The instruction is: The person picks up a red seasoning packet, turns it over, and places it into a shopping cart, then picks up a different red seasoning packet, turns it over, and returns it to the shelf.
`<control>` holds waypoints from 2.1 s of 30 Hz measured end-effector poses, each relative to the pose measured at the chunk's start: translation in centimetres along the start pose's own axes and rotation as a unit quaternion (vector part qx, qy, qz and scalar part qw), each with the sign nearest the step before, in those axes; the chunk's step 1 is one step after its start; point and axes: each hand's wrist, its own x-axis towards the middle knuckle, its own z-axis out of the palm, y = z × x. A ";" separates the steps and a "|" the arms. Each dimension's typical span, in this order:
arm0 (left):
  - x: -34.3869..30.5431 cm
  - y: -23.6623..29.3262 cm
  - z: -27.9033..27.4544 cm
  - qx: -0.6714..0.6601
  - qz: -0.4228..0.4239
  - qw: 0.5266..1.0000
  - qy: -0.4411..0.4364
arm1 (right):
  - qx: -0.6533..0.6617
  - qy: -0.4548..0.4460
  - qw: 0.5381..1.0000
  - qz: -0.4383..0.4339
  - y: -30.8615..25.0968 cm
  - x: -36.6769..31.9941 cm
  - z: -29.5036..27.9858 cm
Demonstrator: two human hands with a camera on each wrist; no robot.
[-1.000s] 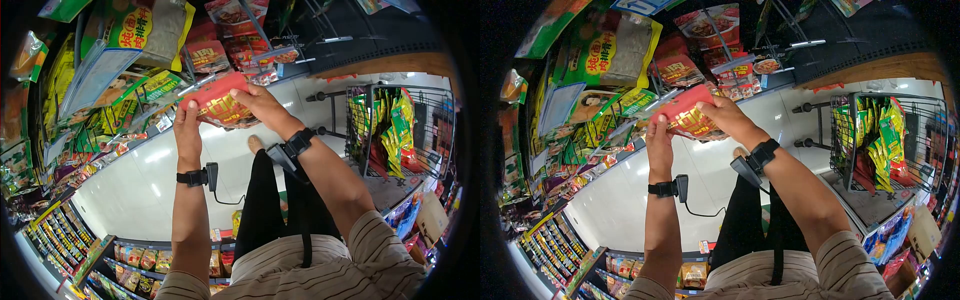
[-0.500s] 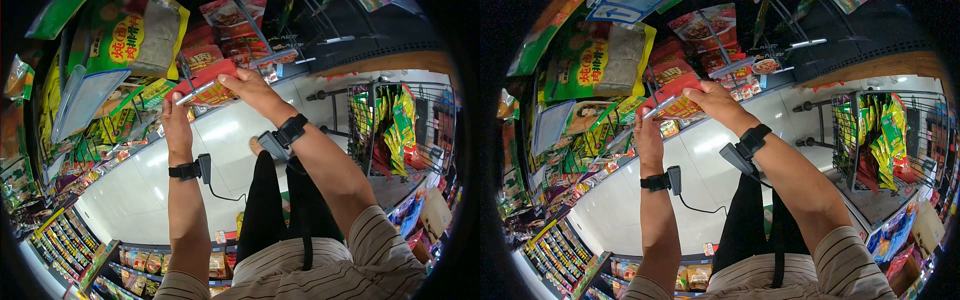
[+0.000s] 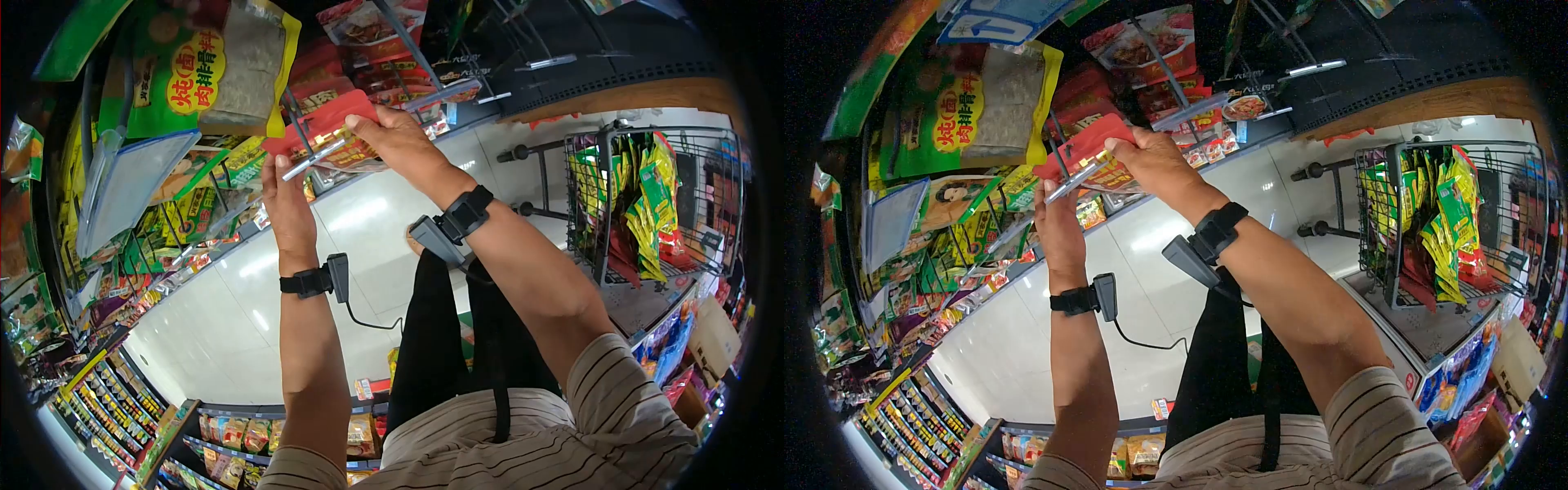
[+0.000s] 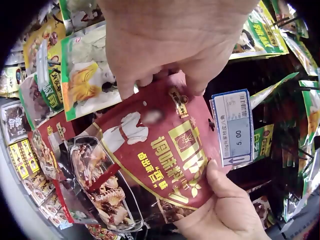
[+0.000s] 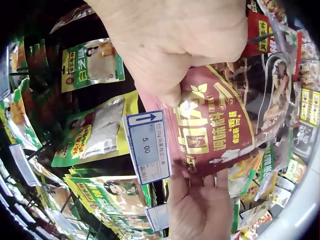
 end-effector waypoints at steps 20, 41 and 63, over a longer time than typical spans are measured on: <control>-2.5 -2.6 0.0 0.089 -0.096 0.990 -0.052 | 0.025 0.142 0.976 -0.162 2.9 9.7 3.1; -13.4 -6.2 -3.8 0.241 -0.296 0.912 -0.151 | -0.136 0.071 0.988 0.028 10.3 -9.3 -3.5; -25.5 -0.7 9.7 0.352 -0.316 0.842 -0.260 | -0.139 0.298 0.944 -0.009 2.4 -42.2 -37.4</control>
